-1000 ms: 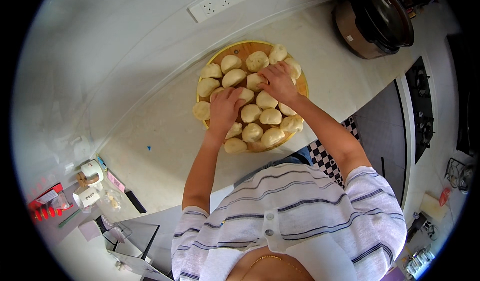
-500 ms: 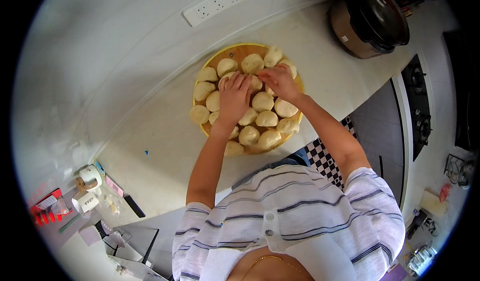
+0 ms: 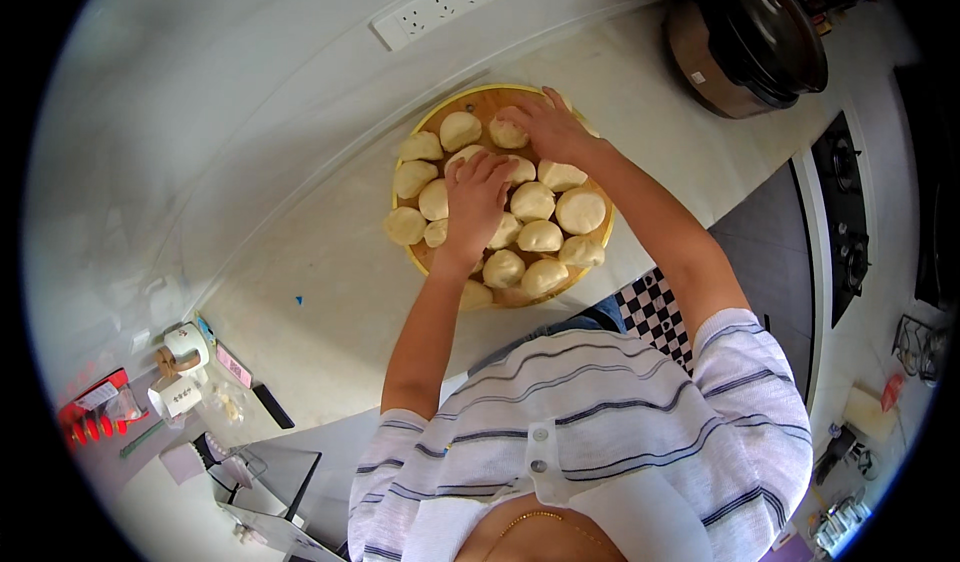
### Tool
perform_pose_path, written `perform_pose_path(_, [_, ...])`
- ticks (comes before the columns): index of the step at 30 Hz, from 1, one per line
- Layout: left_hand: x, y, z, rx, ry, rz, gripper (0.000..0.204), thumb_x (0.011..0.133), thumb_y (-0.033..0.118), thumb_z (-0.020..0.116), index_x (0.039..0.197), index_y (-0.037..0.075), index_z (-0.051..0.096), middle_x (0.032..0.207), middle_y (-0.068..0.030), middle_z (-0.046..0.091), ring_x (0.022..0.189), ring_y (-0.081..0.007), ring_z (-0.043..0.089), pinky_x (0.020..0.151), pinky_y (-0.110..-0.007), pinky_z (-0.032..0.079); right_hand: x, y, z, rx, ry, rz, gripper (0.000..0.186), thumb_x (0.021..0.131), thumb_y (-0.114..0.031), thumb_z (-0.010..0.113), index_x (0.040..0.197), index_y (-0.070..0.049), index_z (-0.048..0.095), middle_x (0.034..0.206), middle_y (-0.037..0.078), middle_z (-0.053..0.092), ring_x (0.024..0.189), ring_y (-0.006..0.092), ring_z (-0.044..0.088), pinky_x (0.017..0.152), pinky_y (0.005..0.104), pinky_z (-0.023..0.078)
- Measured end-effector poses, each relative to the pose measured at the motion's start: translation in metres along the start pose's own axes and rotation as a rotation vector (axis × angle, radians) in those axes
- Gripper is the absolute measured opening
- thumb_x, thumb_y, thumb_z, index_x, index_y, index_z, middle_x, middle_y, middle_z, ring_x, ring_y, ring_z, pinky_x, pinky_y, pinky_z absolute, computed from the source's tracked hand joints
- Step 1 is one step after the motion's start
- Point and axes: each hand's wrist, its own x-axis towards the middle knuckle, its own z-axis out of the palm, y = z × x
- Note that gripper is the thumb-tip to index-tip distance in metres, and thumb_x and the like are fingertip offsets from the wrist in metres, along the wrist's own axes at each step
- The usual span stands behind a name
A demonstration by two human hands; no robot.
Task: The person transfers round dough pieces from a plastic bag onto a yellow tray, arranging them in rows. The person then places the remaining dough pieces in a plastic bag into the refrigerator and returns to adjust the arrangement on the tray.
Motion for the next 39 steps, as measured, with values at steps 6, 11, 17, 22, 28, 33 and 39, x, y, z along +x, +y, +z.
perform_pose_path(6, [0.004, -0.011, -0.001, -0.030, 0.035, -0.097, 0.033, 0.085, 0.011, 0.069, 0.118, 0.015, 0.064, 0.126, -0.0061, 0.059, 0.125, -0.0265, 0.050, 0.106, -0.049, 0.031, 0.020, 0.005, -0.023, 0.239, -0.256, 0.099, 0.061, 0.079, 0.003, 0.063, 0.133, -0.022, 0.047, 0.132, 0.004, 0.055, 0.129, 0.0244, 0.048, 0.117, 0.0524, 0.018])
perform_pose_path(11, [0.034, -0.041, -0.001, 0.181, 0.260, -0.151, 0.033, 0.086, 0.016, 0.069, 0.118, 0.019, 0.064, 0.137, -0.0098, 0.050, 0.125, -0.0303, 0.049, 0.105, -0.050, 0.032, 0.022, 0.000, -0.026, 0.210, -0.208, 0.037, 0.058, 0.074, 0.004, 0.064, 0.125, -0.019, 0.049, 0.126, 0.004, 0.057, 0.123, 0.0249, 0.052, 0.110, 0.0500, 0.027])
perform_pose_path(17, [0.024, -0.051, 0.002, 0.086, 0.077, -0.127, 0.032, 0.086, 0.015, 0.069, 0.117, 0.020, 0.065, 0.131, -0.0091, 0.054, 0.121, -0.0304, 0.051, 0.105, -0.048, 0.032, 0.018, 0.014, -0.027, 0.461, -0.049, 0.080, 0.050, 0.073, -0.002, 0.069, 0.117, -0.016, 0.050, 0.113, 0.007, 0.062, 0.114, 0.0280, 0.056, 0.103, 0.0414, 0.036])
perform_pose_path(22, [0.019, -0.052, 0.000, 0.041, 0.108, -0.124, 0.029, 0.085, 0.013, 0.069, 0.114, 0.020, 0.067, 0.128, -0.0077, 0.056, 0.120, -0.0289, 0.051, 0.106, -0.047, 0.031, 0.026, 0.006, -0.039, 0.681, -0.136, 0.336, 0.050, 0.075, -0.015, 0.078, 0.116, -0.018, 0.050, 0.112, 0.008, 0.064, 0.105, 0.0302, 0.060, 0.101, 0.0425, 0.037])
perform_pose_path(28, [0.023, -0.048, 0.000, 0.025, 0.085, -0.125, 0.030, 0.085, 0.013, 0.069, 0.114, 0.022, 0.068, 0.129, -0.0074, 0.056, 0.120, -0.0281, 0.051, 0.107, -0.047, 0.029, 0.029, -0.006, 0.002, 0.139, 0.154, 0.158, 0.052, 0.079, -0.023, 0.077, 0.123, -0.020, 0.049, 0.101, 0.008, 0.068, 0.097, 0.0283, 0.063, 0.102, 0.0417, 0.037])
perform_pose_path(33, [0.020, -0.050, 0.000, 0.043, 0.091, -0.132, 0.032, 0.084, 0.013, 0.070, 0.114, 0.023, 0.067, 0.128, -0.0066, 0.056, 0.119, -0.0274, 0.051, 0.106, -0.048, 0.029, 0.029, -0.004, -0.024, 0.307, -0.068, 0.234, 0.049, 0.086, -0.027, 0.070, 0.130, -0.019, 0.049, 0.115, 0.008, 0.065, 0.108, 0.0270, 0.061, 0.110, 0.0397, 0.034])
perform_pose_path(39, [0.029, -0.044, -0.003, 0.084, 0.083, -0.127, 0.032, 0.085, 0.013, 0.070, 0.115, 0.023, 0.066, 0.124, -0.0065, 0.056, 0.116, -0.0272, 0.052, 0.105, -0.048, 0.031, 0.019, 0.027, -0.012, 0.025, 0.143, 0.530, 0.054, 0.090, -0.045, 0.061, 0.133, -0.013, 0.049, 0.124, 0.012, 0.060, 0.113, 0.0305, 0.060, 0.102, 0.0485, 0.041])
